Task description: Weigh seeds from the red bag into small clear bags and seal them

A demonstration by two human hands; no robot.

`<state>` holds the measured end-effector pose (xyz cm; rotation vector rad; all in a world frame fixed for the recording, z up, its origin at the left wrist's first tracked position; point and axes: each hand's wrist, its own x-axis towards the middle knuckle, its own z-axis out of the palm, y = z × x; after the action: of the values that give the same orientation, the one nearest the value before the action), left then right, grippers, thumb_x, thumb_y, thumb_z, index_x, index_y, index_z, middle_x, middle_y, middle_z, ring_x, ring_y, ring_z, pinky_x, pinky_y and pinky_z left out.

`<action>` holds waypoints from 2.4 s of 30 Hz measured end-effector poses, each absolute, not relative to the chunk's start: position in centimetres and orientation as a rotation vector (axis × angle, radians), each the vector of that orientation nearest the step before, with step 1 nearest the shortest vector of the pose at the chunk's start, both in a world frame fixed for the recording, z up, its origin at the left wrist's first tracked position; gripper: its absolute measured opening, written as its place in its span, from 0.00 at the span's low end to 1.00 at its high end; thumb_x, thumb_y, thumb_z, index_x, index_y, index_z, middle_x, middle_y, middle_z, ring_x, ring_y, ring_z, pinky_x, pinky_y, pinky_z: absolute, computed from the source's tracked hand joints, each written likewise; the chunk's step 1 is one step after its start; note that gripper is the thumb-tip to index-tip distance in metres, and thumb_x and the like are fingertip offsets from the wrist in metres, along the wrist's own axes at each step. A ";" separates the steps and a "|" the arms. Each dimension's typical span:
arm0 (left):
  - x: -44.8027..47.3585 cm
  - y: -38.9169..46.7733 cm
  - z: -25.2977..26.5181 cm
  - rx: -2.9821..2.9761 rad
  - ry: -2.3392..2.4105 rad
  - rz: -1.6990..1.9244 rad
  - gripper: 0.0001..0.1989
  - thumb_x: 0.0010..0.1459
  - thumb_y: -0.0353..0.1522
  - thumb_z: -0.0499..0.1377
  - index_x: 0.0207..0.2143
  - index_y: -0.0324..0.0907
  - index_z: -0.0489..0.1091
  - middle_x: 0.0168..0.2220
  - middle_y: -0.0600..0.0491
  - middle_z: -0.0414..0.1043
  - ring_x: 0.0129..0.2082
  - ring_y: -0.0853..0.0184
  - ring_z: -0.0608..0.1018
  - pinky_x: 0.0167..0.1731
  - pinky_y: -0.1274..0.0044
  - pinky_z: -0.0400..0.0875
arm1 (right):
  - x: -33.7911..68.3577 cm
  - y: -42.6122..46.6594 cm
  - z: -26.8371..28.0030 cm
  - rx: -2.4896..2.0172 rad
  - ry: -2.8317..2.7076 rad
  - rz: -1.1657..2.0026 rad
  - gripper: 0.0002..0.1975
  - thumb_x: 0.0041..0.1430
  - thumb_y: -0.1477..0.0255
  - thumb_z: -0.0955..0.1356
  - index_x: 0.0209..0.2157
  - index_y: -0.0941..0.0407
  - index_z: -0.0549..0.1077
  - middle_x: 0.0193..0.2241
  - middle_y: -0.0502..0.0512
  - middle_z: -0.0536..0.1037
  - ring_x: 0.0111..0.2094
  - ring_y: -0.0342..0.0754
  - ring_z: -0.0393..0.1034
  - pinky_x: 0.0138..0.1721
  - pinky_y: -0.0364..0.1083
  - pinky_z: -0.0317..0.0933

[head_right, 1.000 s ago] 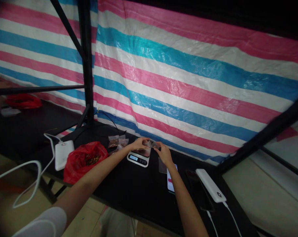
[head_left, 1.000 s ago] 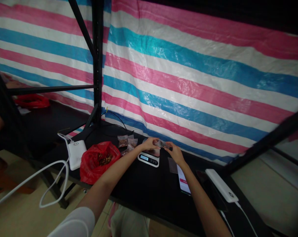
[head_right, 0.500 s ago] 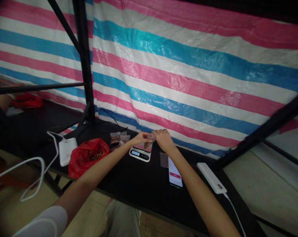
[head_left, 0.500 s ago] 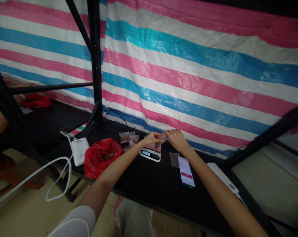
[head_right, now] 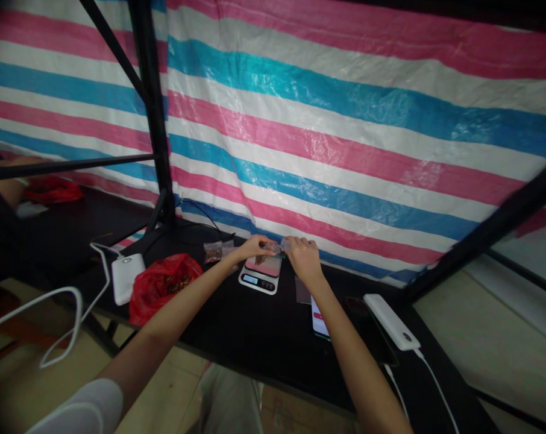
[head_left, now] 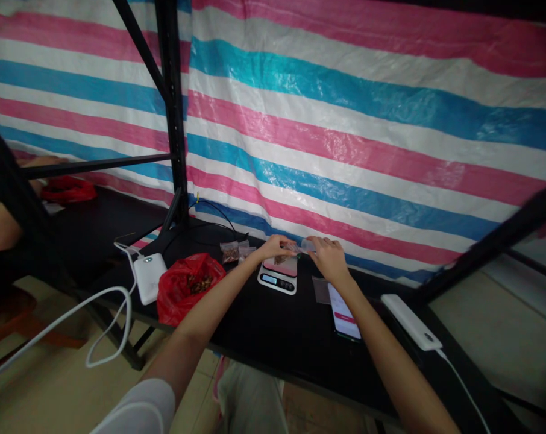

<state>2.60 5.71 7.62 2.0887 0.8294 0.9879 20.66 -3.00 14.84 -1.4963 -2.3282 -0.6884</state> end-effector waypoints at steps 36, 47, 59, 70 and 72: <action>1.1 0.0 0.6 2.079 1.526 1.851 0.03 0.52 0.28 0.58 0.28 0.43 0.71 0.42 0.49 0.66 0.41 0.64 0.66 0.42 0.71 0.63 | 20.5 -2.5 1.6 -1.648 -1.661 -0.240 0.12 0.56 0.72 0.59 0.38 0.53 0.71 0.45 0.57 0.71 0.46 0.53 0.60 0.44 0.52 0.47; 1.4 0.6 0.5 2.035 1.492 1.977 0.03 0.50 0.27 0.59 0.27 0.42 0.71 0.40 0.50 0.67 0.40 0.65 0.67 0.40 0.72 0.62 | 20.1 -2.3 1.3 -1.620 -1.646 -0.155 0.12 0.56 0.74 0.59 0.38 0.55 0.72 0.36 0.54 0.74 0.38 0.49 0.62 0.41 0.46 0.53; 1.4 0.4 0.8 2.018 1.496 1.969 0.02 0.51 0.28 0.59 0.27 0.42 0.71 0.40 0.50 0.67 0.40 0.65 0.67 0.40 0.72 0.62 | 19.8 -2.2 0.9 -1.652 -1.627 -0.009 0.13 0.56 0.68 0.59 0.39 0.53 0.71 0.35 0.53 0.74 0.36 0.49 0.63 0.36 0.45 0.55; 1.5 0.6 0.8 2.034 1.499 1.946 0.02 0.50 0.27 0.59 0.27 0.42 0.71 0.38 0.51 0.67 0.39 0.65 0.67 0.41 0.71 0.61 | 18.6 0.3 2.5 -1.786 -1.559 0.409 0.18 0.55 0.59 0.62 0.45 0.52 0.68 0.23 0.50 0.75 0.28 0.48 0.69 0.29 0.42 0.57; 1.5 0.7 0.8 2.045 1.502 1.931 0.02 0.50 0.28 0.58 0.27 0.42 0.71 0.38 0.51 0.67 0.39 0.65 0.67 0.41 0.71 0.61 | 18.4 0.7 2.6 -1.864 -1.559 0.386 0.20 0.54 0.59 0.63 0.47 0.52 0.67 0.26 0.51 0.76 0.31 0.49 0.70 0.31 0.43 0.58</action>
<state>1.49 0.66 0.79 2.0454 1.5018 1.9314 18.40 0.68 2.58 -1.8644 -1.5592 0.3864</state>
